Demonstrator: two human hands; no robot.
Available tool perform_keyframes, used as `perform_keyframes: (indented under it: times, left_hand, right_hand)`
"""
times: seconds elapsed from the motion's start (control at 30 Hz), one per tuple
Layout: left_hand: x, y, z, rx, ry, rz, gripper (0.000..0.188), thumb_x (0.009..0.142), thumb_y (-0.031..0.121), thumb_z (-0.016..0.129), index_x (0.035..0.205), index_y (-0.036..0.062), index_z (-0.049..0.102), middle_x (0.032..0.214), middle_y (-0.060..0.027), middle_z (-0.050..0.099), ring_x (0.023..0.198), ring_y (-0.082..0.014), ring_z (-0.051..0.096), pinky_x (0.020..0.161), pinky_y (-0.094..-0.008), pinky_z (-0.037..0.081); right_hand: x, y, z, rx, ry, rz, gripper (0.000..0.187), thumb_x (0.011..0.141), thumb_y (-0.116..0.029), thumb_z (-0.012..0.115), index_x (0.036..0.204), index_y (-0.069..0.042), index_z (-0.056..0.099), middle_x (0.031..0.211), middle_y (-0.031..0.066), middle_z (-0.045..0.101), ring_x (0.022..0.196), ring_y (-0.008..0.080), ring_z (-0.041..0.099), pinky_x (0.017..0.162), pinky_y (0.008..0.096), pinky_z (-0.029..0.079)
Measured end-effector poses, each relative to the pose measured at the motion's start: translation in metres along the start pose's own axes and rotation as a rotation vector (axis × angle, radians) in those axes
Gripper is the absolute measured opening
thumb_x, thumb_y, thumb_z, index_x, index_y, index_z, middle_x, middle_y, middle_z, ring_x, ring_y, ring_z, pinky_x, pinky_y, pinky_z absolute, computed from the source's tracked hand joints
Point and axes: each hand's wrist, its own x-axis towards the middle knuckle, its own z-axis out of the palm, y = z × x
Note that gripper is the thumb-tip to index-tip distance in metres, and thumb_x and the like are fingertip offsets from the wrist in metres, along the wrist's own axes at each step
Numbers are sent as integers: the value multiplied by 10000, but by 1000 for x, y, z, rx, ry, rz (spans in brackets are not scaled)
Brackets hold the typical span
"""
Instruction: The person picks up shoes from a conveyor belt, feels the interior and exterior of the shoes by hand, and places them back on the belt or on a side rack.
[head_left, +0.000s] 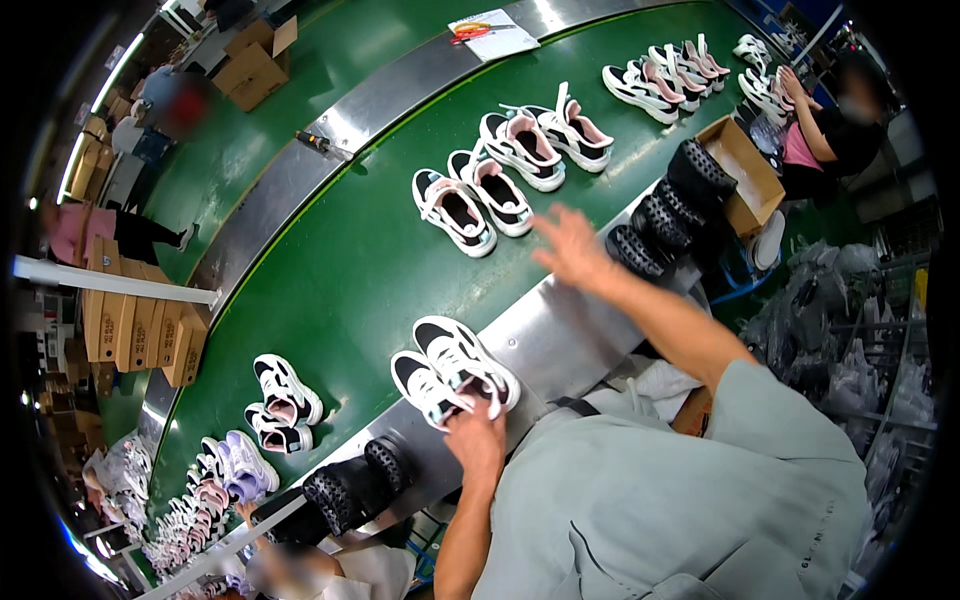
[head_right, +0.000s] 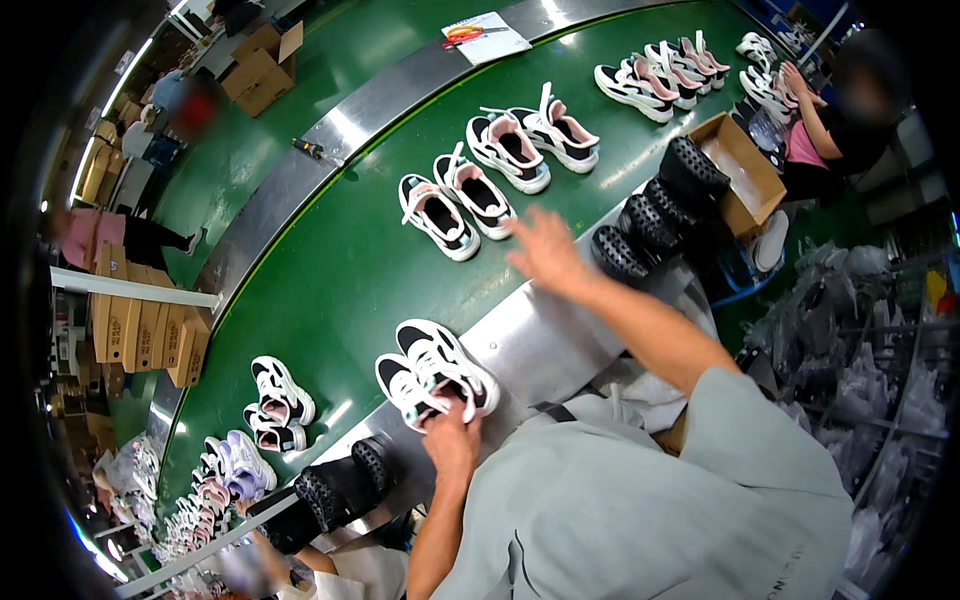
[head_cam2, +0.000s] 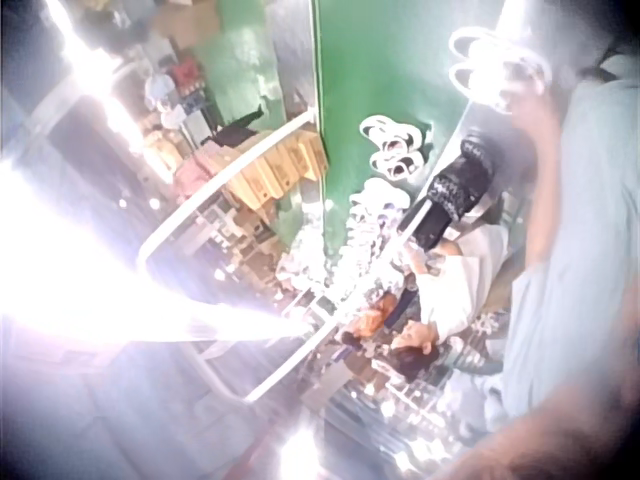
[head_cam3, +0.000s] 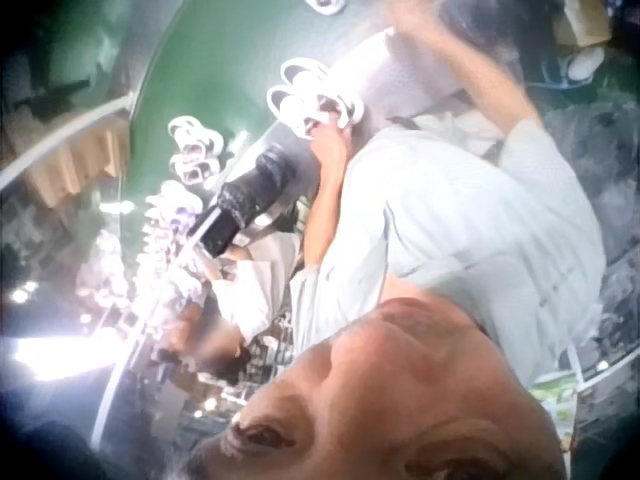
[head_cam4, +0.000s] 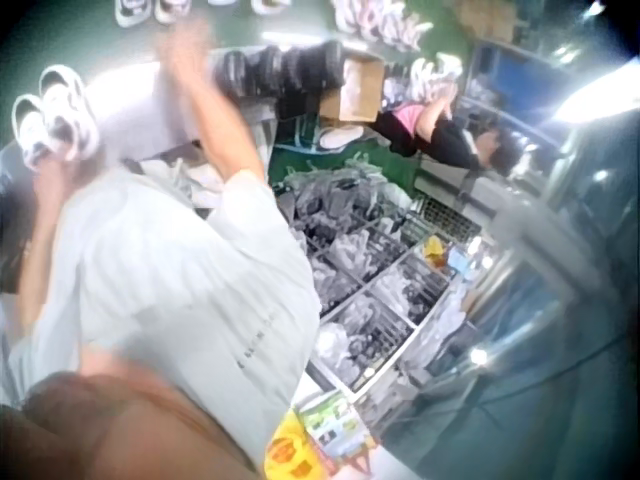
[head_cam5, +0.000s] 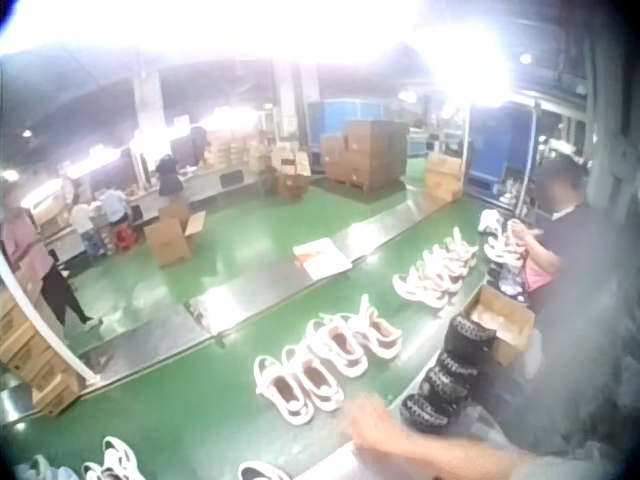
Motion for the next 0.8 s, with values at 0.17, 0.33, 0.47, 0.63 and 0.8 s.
perform_keyframes:
  times: [0.17,0.33,0.47,0.63,0.8]
  left_hand:
    - [61,-53,-35,142,256,55,278,799,264,790,977,58,737,836,-185,672,860,-390,630,715,-537,497]
    - [104,-88,-85,433,165,-183,395,793,292,803,1105,69,706,969,-212,658,991,-405,593,809,-519,503]
    - [141,3,-84,236,235,140,601,754,308,847,1283,106,645,1145,-270,631,1112,-431,576,926,-517,476]
    - [227,149,-38,239,85,269,739,804,450,799,1462,316,491,1412,-255,491,1342,-425,426,986,-591,446]
    - [298,177,-18,121,-142,14,495,836,546,730,1222,238,695,1173,-189,669,1161,-389,587,917,-491,517]
  right_hand:
    - [103,84,-37,-452,-40,77,766,757,-423,832,1440,-336,499,1467,261,389,1348,485,382,1104,555,358]
    - [137,117,-23,-271,-227,120,801,725,-416,865,1431,-346,493,1467,254,373,1286,504,448,1089,540,382]
    - [131,133,-35,-258,-149,85,711,735,-367,858,1371,-314,544,1292,193,511,1196,417,525,1012,517,428]
    - [140,127,-26,-154,-267,3,700,750,-377,844,1380,-305,548,1198,181,574,1155,380,555,995,493,432]
    - [150,134,2,-195,-212,-84,598,790,-381,805,1336,-258,594,1176,208,622,1050,380,618,901,494,499]
